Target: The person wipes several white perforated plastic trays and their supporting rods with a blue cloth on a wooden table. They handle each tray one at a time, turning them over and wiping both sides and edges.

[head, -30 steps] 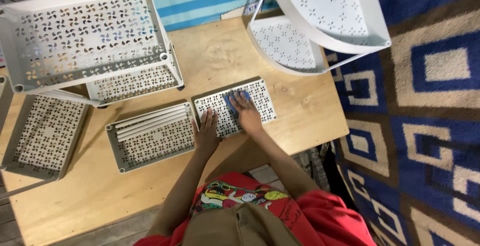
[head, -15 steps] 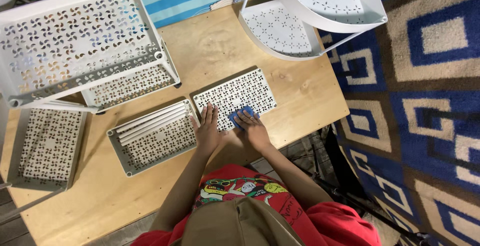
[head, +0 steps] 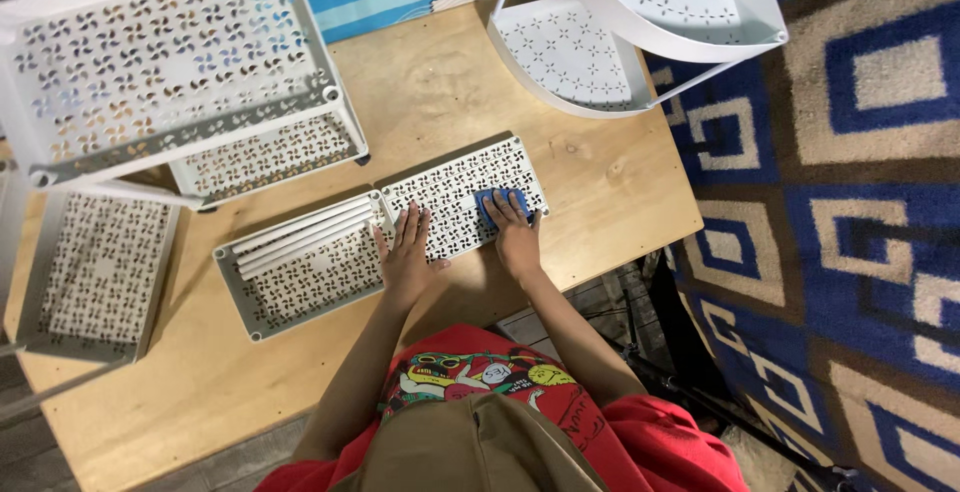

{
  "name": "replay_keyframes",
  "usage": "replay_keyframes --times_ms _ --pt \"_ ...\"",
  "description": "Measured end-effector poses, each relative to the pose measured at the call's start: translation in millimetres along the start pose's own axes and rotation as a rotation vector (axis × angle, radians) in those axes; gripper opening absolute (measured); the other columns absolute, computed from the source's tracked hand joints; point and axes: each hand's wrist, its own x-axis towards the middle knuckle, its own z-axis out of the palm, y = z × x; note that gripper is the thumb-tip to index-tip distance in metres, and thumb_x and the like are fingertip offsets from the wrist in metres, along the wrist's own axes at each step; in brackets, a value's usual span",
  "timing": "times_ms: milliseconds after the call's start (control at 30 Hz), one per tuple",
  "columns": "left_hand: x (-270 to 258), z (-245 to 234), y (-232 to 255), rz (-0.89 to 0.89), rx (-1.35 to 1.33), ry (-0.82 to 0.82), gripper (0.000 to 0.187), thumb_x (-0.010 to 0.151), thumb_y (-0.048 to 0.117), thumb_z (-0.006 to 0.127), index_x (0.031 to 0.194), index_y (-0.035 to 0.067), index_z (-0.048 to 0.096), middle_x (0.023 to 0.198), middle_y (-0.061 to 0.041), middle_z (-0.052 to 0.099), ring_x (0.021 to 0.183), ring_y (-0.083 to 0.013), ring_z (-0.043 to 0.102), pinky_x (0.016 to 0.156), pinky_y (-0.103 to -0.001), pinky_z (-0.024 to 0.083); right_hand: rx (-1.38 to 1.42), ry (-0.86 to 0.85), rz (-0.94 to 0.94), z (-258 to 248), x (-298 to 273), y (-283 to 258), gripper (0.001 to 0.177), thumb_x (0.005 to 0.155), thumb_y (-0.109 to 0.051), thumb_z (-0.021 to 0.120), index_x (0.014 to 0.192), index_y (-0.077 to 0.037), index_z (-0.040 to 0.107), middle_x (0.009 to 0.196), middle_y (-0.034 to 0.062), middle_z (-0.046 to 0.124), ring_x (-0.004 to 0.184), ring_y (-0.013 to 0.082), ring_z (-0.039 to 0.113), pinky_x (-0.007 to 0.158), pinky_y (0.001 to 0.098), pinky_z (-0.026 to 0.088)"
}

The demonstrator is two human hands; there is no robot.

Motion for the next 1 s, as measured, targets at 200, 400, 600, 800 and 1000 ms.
replay_keyframes --times_ms 200,400,600,800,1000 --pt "-10 -2 -15 0.002 0.003 -0.012 0.117 0.07 0.071 0.072 0.163 0.024 0.02 0.173 0.0 0.011 0.158 -0.0163 0.012 0.123 -0.065 0.003 0.001 0.022 -0.015 16 -8 -10 0.071 0.088 0.002 0.047 0.152 -0.028 0.05 0.162 -0.0023 0.042 0.152 0.0269 0.035 0.117 0.0737 0.018" --pt "-13 -9 -18 -0.013 0.016 -0.046 0.117 0.07 0.071 0.072 0.163 0.024 0.021 0.172 0.0 0.011 0.158 -0.0157 0.012 0.123 -0.066 0.004 0.002 0.013 -0.019 16 -11 -16 0.07 0.088 0.0 0.048 0.153 -0.028 0.049 0.162 -0.0023 0.042 0.151 0.0272 0.036 0.117 0.0736 0.019" --pt "-18 -14 -19 -0.022 0.008 -0.032 0.116 0.068 0.07 0.074 0.162 0.025 0.023 0.172 0.0 0.013 0.158 -0.0152 0.013 0.123 -0.066 0.006 0.02 0.0 -0.025 13 -14 -21 0.07 0.088 -0.001 0.049 0.153 -0.028 0.048 0.162 -0.003 0.041 0.151 0.027 0.035 0.116 0.0733 0.019" --pt "-25 -21 -22 -0.005 -0.029 0.031 0.114 0.068 0.073 0.073 0.159 0.024 0.024 0.169 -0.001 0.017 0.155 -0.017 0.016 0.12 -0.07 0.007 -0.073 0.039 -0.072 24 -17 -20 0.067 0.091 -0.004 0.05 0.152 -0.029 0.048 0.162 -0.0028 0.043 0.149 0.0254 0.039 0.114 0.0768 0.017" --pt "-26 -33 -18 -0.097 0.12 -0.148 0.119 0.068 0.069 0.078 0.162 0.027 0.019 0.171 0.003 0.013 0.157 -0.0128 0.014 0.122 -0.068 0.006 -0.073 0.023 -0.135 29 -16 -17 0.07 0.086 -0.005 0.054 0.152 -0.029 0.048 0.16 -0.0014 0.044 0.147 0.0271 0.041 0.109 0.0804 0.018"
